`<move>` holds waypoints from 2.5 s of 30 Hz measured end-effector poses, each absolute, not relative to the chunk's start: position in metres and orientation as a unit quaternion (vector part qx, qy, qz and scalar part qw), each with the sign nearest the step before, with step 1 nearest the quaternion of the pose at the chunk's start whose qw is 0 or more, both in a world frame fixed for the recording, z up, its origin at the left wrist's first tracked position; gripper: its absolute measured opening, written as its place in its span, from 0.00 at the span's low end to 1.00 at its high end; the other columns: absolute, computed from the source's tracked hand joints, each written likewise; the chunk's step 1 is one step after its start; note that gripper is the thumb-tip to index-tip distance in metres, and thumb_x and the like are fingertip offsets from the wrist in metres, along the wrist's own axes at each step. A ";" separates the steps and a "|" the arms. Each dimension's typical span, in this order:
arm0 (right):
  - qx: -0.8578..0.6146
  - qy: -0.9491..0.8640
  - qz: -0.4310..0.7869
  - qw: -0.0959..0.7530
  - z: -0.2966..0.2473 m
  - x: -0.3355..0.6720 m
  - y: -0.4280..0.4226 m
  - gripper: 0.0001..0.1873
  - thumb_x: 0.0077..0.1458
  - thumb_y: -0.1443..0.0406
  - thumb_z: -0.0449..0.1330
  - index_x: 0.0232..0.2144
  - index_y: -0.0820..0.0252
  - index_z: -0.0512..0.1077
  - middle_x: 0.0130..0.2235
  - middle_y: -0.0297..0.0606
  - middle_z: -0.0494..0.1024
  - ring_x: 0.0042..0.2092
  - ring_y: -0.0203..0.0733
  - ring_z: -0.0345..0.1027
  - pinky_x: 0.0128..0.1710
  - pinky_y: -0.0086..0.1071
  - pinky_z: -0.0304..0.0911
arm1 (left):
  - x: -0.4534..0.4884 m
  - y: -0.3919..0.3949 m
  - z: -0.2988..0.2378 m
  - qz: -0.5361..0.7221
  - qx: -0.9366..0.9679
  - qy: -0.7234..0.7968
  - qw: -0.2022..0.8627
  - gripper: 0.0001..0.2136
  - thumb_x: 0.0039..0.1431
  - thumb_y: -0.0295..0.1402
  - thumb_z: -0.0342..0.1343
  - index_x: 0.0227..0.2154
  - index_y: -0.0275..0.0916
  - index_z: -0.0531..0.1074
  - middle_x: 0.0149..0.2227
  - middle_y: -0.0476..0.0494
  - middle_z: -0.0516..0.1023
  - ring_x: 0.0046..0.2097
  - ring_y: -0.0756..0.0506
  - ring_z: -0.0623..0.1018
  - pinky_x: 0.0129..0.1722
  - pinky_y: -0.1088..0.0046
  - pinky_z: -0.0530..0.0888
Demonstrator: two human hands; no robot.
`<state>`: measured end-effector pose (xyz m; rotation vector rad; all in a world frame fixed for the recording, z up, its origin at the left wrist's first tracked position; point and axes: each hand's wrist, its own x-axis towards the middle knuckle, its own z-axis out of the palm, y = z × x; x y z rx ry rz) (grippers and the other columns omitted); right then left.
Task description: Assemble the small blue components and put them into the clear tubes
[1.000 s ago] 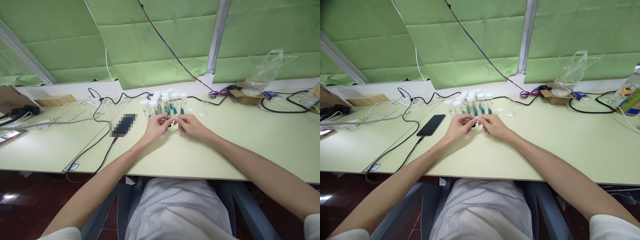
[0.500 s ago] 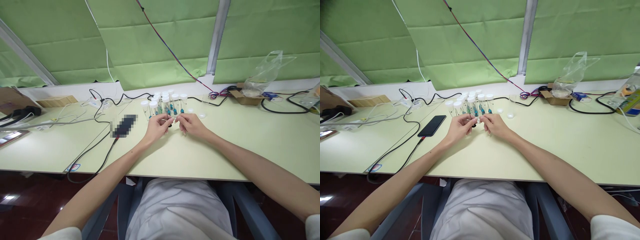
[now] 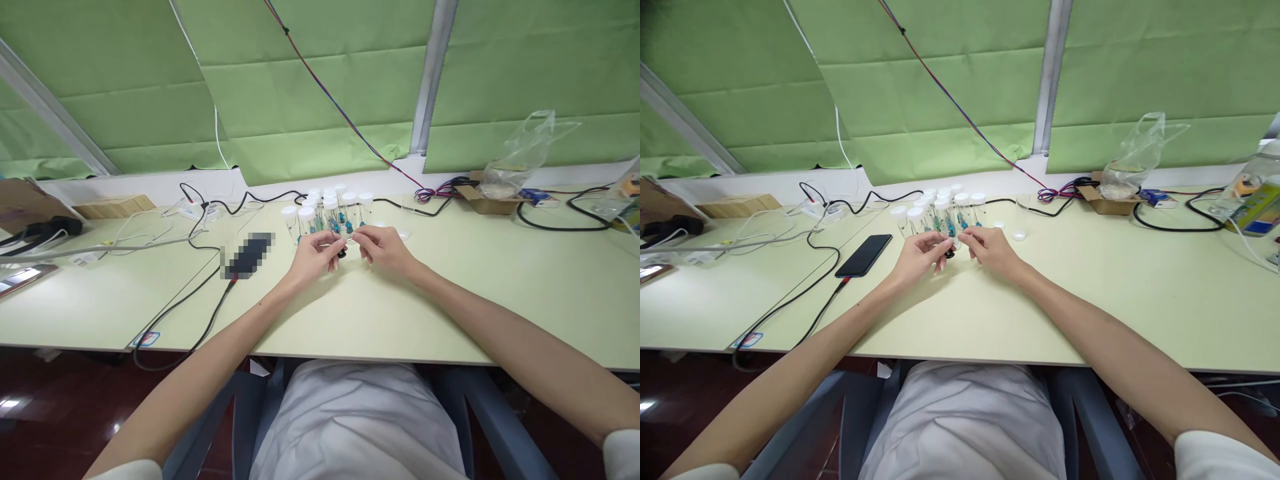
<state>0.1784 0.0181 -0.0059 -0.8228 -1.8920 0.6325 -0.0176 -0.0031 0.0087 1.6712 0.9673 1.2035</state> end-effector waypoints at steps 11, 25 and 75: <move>-0.273 -0.831 0.160 0.456 -0.013 0.185 0.031 0.19 0.66 0.54 0.55 0.31 0.59 0.76 0.26 0.35 0.76 0.23 0.34 0.64 0.27 0.29 0.60 | -0.018 -0.002 0.007 0.462 0.677 0.405 0.405 0.18 0.54 0.48 0.64 0.29 0.35 0.75 0.28 0.45 0.76 0.19 0.55 0.68 0.17 0.76 0.64; -0.329 -0.741 0.088 0.579 -0.001 0.201 0.032 0.18 0.66 0.54 0.55 0.27 0.58 0.72 0.20 0.31 0.71 0.19 0.33 0.61 0.24 0.29 0.59 | -0.023 -0.001 0.011 0.495 0.668 0.413 0.371 0.17 0.55 0.46 0.63 0.28 0.35 0.74 0.23 0.46 0.74 0.17 0.55 0.64 0.15 0.77 0.59; -0.474 -0.557 -0.130 0.670 -0.007 0.225 0.059 0.19 0.65 0.55 0.50 0.52 0.60 0.64 0.48 0.53 0.68 0.46 0.52 0.67 0.48 0.47 0.65 | -0.013 -0.010 0.009 0.525 0.658 0.421 0.339 0.21 0.61 0.49 0.59 0.22 0.37 0.72 0.13 0.53 0.63 0.16 0.54 0.61 0.18 0.75 0.58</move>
